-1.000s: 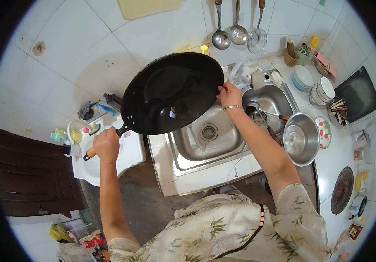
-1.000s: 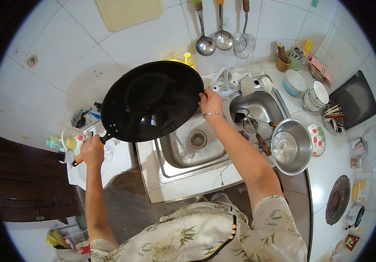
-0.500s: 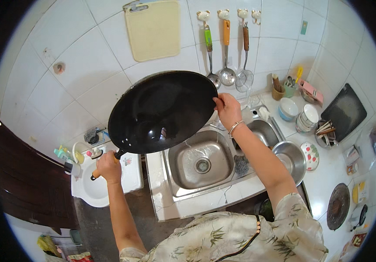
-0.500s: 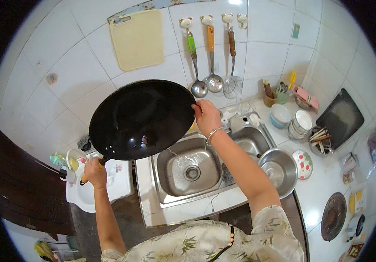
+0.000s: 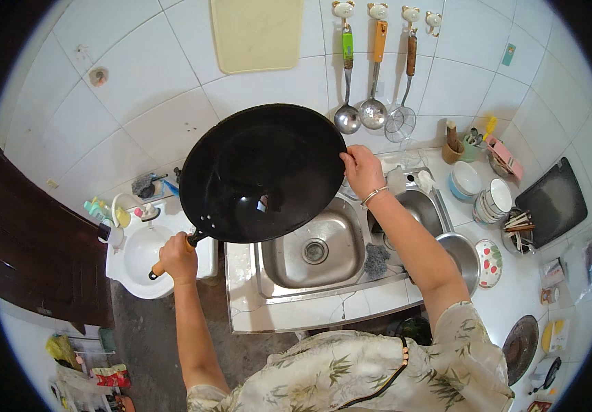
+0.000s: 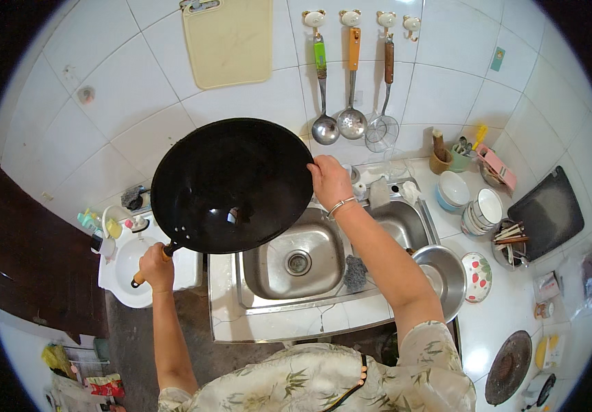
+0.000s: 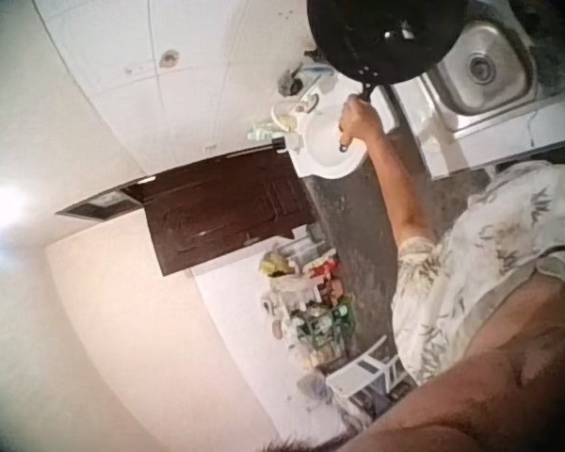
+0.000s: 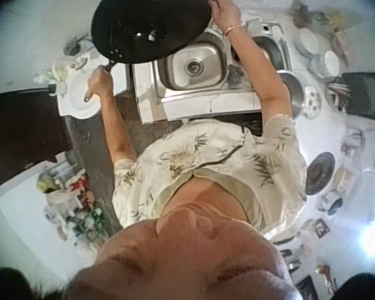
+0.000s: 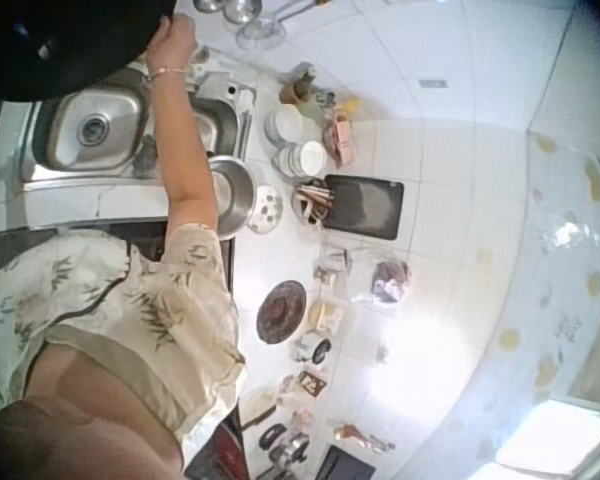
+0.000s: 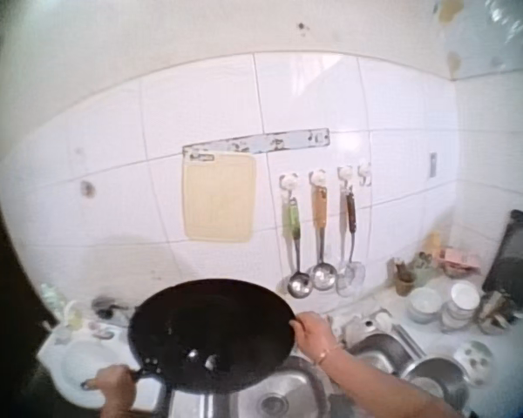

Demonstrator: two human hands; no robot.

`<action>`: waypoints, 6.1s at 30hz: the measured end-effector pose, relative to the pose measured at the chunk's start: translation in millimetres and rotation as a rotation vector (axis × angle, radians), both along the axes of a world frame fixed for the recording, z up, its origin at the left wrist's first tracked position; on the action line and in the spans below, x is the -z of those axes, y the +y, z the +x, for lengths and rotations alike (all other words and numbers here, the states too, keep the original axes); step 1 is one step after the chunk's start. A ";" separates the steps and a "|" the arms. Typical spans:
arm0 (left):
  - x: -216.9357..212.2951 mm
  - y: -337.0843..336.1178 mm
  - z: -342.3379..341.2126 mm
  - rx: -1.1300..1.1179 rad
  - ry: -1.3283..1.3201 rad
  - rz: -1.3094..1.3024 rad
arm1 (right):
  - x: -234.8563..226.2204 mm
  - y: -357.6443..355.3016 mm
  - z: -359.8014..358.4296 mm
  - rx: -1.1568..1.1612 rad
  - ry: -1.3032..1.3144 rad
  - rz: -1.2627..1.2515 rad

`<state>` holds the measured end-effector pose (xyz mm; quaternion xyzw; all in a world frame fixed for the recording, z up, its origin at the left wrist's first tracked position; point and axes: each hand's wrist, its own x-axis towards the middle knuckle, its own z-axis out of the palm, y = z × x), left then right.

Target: The person scrubs a wok and a metal ladle with a soapy sponge in a kitchen sink, rinses them under running water, and places them on the counter. They then rinse a metal bowl and a plate, placing them aside. Finally, they wipe the countertop with a cloth.

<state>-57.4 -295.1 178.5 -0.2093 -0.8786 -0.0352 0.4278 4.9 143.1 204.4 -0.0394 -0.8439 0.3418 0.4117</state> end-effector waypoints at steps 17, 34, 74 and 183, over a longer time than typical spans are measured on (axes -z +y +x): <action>-12.8 -11.0 -4.0 -0.065 0.093 -0.003 | -14.5 -15.0 -3.4 0.026 0.014 0.092; -124.5 11.0 -36.4 0.092 0.432 0.132 | -109.8 -16.4 57.8 0.208 0.504 0.179; 51.7 460.6 524.7 1.388 -0.603 -0.431 | 46.9 139.9 889.1 1.364 -0.961 -0.280; 175.3 105.7 133.6 -0.082 -1.996 1.701 | 205.4 -5.8 152.8 0.130 -1.416 0.160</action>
